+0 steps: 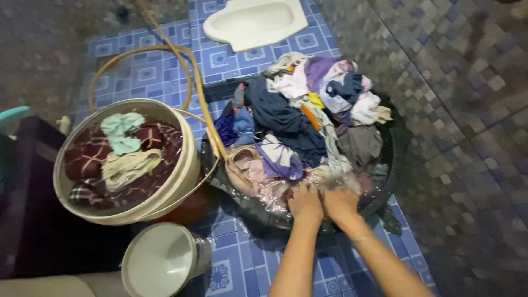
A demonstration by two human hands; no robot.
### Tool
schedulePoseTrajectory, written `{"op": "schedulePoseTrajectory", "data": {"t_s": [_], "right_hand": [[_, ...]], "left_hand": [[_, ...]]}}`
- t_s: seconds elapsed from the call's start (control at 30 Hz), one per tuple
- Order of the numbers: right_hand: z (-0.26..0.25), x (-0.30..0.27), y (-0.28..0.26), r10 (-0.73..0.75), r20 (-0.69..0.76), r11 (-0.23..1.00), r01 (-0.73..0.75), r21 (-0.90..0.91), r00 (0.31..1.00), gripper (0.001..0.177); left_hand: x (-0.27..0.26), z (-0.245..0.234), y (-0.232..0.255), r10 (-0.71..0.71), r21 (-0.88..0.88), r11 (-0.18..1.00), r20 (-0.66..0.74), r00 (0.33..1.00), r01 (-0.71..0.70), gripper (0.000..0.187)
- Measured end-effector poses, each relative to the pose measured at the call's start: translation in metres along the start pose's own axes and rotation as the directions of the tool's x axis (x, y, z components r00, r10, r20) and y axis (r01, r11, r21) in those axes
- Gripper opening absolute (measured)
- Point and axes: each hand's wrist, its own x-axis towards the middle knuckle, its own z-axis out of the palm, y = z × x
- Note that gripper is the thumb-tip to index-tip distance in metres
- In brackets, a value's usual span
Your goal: Washing various items of clothing by hand in a basin on a tiled bathroom floor.
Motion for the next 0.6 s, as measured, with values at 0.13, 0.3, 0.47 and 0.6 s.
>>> {"op": "schedulePoseTrajectory", "data": {"t_s": [0.13,0.3,0.47,0.6], "right_hand": [[0.004,0.002,0.004,-0.068,-0.17,0.992,0.085,0.093,0.983,0.035],[-0.037,-0.006,0.035,-0.154,-0.261,0.8,0.275,0.533,0.953,0.025],[-0.146,-0.032,0.029,0.101,-0.259,0.329,0.214,0.92,0.96,0.018],[-0.229,-0.06,0.013,0.029,-0.602,0.346,0.557,0.755,0.798,0.019]], "left_hand": [[-0.011,-0.054,0.009,-0.128,-0.059,0.989,0.071,0.989,0.132,0.046],[0.023,-0.092,0.003,0.071,-0.71,0.684,0.292,0.954,0.166,0.038],[0.0,-0.212,0.048,0.335,-0.979,0.166,-0.057,0.94,-0.118,0.023],[-0.03,-0.285,0.057,0.325,-0.888,0.196,-0.34,0.882,-0.415,0.029]]}}
